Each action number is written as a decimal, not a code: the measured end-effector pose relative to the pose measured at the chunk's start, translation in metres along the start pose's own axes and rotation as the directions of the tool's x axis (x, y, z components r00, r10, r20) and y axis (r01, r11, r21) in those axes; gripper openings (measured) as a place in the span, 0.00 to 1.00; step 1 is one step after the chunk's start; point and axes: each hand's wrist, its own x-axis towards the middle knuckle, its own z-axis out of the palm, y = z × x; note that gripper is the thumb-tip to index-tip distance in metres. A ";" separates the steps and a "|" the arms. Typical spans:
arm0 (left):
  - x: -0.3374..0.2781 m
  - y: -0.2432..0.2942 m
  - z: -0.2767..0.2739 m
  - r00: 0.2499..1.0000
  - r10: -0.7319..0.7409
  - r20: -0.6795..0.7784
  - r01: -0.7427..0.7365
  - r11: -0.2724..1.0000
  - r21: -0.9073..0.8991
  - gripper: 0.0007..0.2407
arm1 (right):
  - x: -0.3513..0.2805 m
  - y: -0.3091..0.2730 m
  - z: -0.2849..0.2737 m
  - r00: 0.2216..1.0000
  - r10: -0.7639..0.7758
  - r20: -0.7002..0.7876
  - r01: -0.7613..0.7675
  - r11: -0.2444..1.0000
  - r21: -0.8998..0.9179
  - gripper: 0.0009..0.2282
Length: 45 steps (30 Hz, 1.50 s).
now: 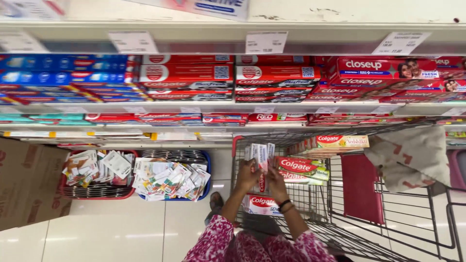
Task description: Selecting and picking various toothpaste boxes from store shelves and placing them into a shopping cart.
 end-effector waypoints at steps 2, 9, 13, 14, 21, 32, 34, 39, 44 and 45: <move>0.002 -0.014 0.021 0.999 -0.036 0.016 0.036 0.998 -0.056 0.20 | -0.004 -0.005 0.010 0.997 -0.011 -0.077 0.005 0.997 -0.082 0.17; 0.015 -0.059 0.081 0.995 0.050 -0.087 -0.046 0.998 0.044 0.14 | 0.018 0.002 0.032 0.876 -0.410 -0.253 0.190 0.777 -0.600 0.17; 0.005 -0.010 0.046 0.992 -0.125 -0.016 0.125 0.951 0.283 0.12 | 0.016 -0.016 0.038 0.922 -0.217 -0.319 0.047 0.883 -0.467 0.21; 0.004 -0.011 0.046 0.991 -0.132 -0.026 0.133 0.944 0.302 0.10 | 0.019 -0.010 0.036 0.922 -0.282 -0.265 0.093 0.826 -0.557 0.23; 0.013 -0.091 0.077 0.987 0.068 -0.144 -0.070 0.997 -0.009 0.14 | 0.031 -0.007 0.041 0.936 -0.344 -0.073 0.164 0.610 -0.775 0.26; -0.003 0.056 -0.049 0.964 0.081 -0.252 -0.182 0.895 -0.408 0.08 | 0.007 -0.148 0.036 0.916 -0.376 -0.138 0.358 0.923 -0.137 0.18; -0.013 0.104 -0.092 0.931 0.138 -0.337 -0.292 0.837 -0.462 0.07 | -0.003 -0.212 0.039 0.880 -0.458 -0.126 0.458 0.888 -0.033 0.18; -0.044 0.210 -0.208 0.699 0.421 -0.578 -0.620 0.759 -0.197 0.06 | -0.046 -0.397 0.056 0.730 -0.646 -0.221 0.676 0.730 0.098 0.11; -0.028 0.283 -0.311 0.418 0.589 -0.692 -0.690 0.701 0.180 0.09 | -0.066 -0.538 0.080 0.430 -0.885 -0.177 0.879 0.456 -0.142 0.11; -0.027 0.300 -0.331 0.371 0.601 -0.708 -0.661 0.706 0.254 0.12 | -0.069 -0.562 0.085 0.344 -0.930 -0.131 0.881 0.368 -0.297 0.11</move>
